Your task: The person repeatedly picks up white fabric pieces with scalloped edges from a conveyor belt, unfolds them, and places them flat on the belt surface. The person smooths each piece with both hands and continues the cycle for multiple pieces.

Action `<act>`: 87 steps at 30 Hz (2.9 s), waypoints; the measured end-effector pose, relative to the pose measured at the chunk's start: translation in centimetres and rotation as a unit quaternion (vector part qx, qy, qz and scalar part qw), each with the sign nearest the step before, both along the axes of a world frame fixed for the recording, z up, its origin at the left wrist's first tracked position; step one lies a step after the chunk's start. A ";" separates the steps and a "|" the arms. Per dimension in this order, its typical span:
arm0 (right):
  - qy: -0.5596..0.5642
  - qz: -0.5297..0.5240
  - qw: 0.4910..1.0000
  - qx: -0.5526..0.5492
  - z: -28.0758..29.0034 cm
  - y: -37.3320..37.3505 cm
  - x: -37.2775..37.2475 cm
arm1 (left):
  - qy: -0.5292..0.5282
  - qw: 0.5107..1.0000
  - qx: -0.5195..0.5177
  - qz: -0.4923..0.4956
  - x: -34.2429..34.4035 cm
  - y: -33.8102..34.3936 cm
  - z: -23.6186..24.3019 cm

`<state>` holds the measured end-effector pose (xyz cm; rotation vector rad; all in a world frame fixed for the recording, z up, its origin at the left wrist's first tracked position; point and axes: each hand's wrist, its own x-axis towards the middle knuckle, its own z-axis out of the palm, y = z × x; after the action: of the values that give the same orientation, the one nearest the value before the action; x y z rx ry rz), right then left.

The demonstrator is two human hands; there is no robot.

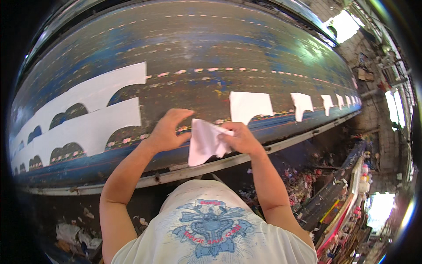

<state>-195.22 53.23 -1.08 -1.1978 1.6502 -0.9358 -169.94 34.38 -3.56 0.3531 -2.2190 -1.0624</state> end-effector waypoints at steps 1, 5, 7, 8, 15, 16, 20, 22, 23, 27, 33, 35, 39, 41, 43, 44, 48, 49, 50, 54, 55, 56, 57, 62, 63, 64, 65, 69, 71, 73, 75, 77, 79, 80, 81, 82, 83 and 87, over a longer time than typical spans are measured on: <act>-0.027 0.012 1.000 -0.001 1.7 -0.4 0.7 | 0.001 0.998 -0.014 -0.054 -1.9 0.4 -0.1; -0.007 0.022 1.000 -0.009 3.8 1.3 -2.5 | -0.223 0.960 0.012 -0.168 -6.8 -0.5 -1.4; 0.096 -0.002 0.995 -0.027 4.2 3.5 -5.6 | -0.230 0.956 0.094 -0.155 -8.3 0.2 -0.2; 0.147 -0.012 0.989 -0.033 4.3 4.8 -7.5 | -0.233 0.952 0.137 -0.145 -9.0 0.7 0.0; 0.006 -0.241 0.957 -0.164 4.7 12.6 -22.9 | -0.178 0.868 0.408 -0.220 -22.2 9.4 1.8; 0.021 -0.258 0.950 -0.174 4.8 12.6 -25.0 | -0.179 0.865 0.419 -0.212 -24.8 10.5 1.6; 0.241 -0.341 0.900 -0.126 0.3 10.2 -34.2 | -0.155 0.981 0.109 -0.051 -33.0 12.8 -2.9; 0.408 -0.285 0.857 -0.133 -1.6 9.7 -36.3 | -0.147 0.987 -0.067 -0.019 -34.7 13.7 -2.9; 0.440 -0.259 0.850 -0.132 -2.7 9.6 -37.2 | -0.124 0.986 -0.110 -0.035 -35.6 14.1 -3.4; 0.448 -0.210 0.866 -0.072 -5.9 8.3 -38.9 | -0.118 0.969 -0.200 -0.081 -38.0 16.3 -5.5; 0.437 -0.178 0.882 0.020 -6.5 5.3 -41.1 | -0.164 0.952 -0.249 -0.070 -38.9 17.3 -6.2; 0.405 -0.173 0.895 0.075 -6.3 4.3 -41.8 | -0.164 0.955 -0.237 -0.064 -38.9 17.3 -6.4; 0.347 -0.168 0.917 0.103 -6.0 3.4 -43.1 | -0.153 0.958 -0.240 -0.041 -39.0 17.3 -6.4; 0.326 -0.167 0.925 0.098 -5.8 3.8 -43.6 | -0.155 0.957 -0.240 -0.043 -39.0 17.4 -6.3; 0.372 -0.197 0.903 0.088 -6.1 4.4 -44.1 | -0.159 0.956 -0.243 -0.042 -39.1 17.4 -6.4; 0.395 -0.213 0.890 0.083 -6.4 4.7 -44.2 | -0.160 0.955 -0.244 -0.042 -39.1 17.4 -6.5; 0.386 -0.215 0.897 -0.007 -6.5 5.5 -42.7 | -0.141 0.968 -0.207 -0.019 -39.2 17.5 -7.1; 0.333 -0.197 0.920 -0.056 -6.1 5.5 -42.1 | -0.119 0.978 -0.173 0.004 -39.4 17.3 -8.1; 0.279 -0.177 0.938 -0.104 -5.8 5.5 -41.5 | -0.096 0.985 -0.139 0.027 -39.5 17.1 -9.1; -0.130 -0.069 0.977 -0.152 -0.1 7.2 -38.4 | -0.008 0.996 0.078 0.040 -42.0 15.6 -2.5; -0.168 -0.055 0.963 -0.202 1.6 7.4 -37.5 | -0.079 0.991 0.103 -0.019 -42.0 15.1 -1.3; -0.182 -0.049 0.947 -0.261 3.7 7.5 -36.6 | -0.148 0.978 0.128 -0.076 -41.7 14.4 0.3; -0.196 -0.043 0.926 -0.320 5.7 7.5 -35.8 | -0.260 0.937 0.164 -0.165 -41.2 13.6 2.6; -0.195 -0.008 0.837 -0.510 14.2 8.8 -33.5 | -0.207 0.967 0.098 -0.113 -37.1 12.2 2.9; -0.193 0.006 0.830 -0.523 16.1 9.3 -32.8 | -0.166 0.968 0.168 -0.088 -35.7 11.9 2.9; -0.189 0.022 0.823 -0.536 17.3 9.4 -32.0 | -0.126 0.977 0.157 -0.068 -34.3 11.4 3.0; -0.072 -0.007 0.863 -0.500 17.7 9.2 -31.0 | -0.085 0.985 0.145 -0.048 -32.8 10.9 3.1; 0.230 -0.004 0.898 -0.375 18.0 6.0 -25.2 | 0.144 0.973 0.176 -0.041 -30.4 11.9 8.0; 0.244 0.033 0.894 -0.373 17.8 4.1 -21.7 | 0.229 0.942 0.226 -0.094 -29.7 11.8 10.8; 0.203 0.052 0.897 -0.389 17.6 3.3 -18.6 | 0.232 0.922 0.267 -0.160 -27.7 11.2 12.5; 0.184 0.032 0.903 -0.387 17.9 2.2 -16.7 | 0.216 0.905 0.316 -0.185 -25.1 10.2 13.3; 0.172 0.009 0.901 -0.398 17.9 1.3 -15.3 | 0.142 0.916 0.325 -0.188 -22.0 8.9 13.1; 0.165 -0.011 0.898 -0.408 18.0 1.0 -14.6 | 0.014 0.944 0.290 -0.158 -18.1 7.0 10.8; 0.160 -0.022 0.897 -0.412 18.1 0.9 -14.2 | -0.002 0.946 0.286 -0.153 -16.4 6.7 9.9; 0.135 -0.050 0.896 -0.421 18.2 1.0 -13.3 | -0.020 0.947 0.285 -0.149 -14.7 6.8 8.9; 0.130 -0.066 0.887 -0.439 18.3 1.2 -13.0 | -0.037 0.947 0.284 -0.145 -13.3 6.7 8.1; 0.125 -0.081 0.877 -0.457 18.4 1.5 -13.2 | -0.091 0.958 0.243 -0.122 -12.2 6.4 7.6; 0.040 -0.075 0.857 -0.508 18.0 2.9 -13.6 | -0.206 0.968 0.139 -0.032 -7.0 6.0 5.3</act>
<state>-208.80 56.14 16.90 -1.7965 1.2933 -2.0178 -176.97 40.42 1.70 0.6819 -2.4526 -1.4481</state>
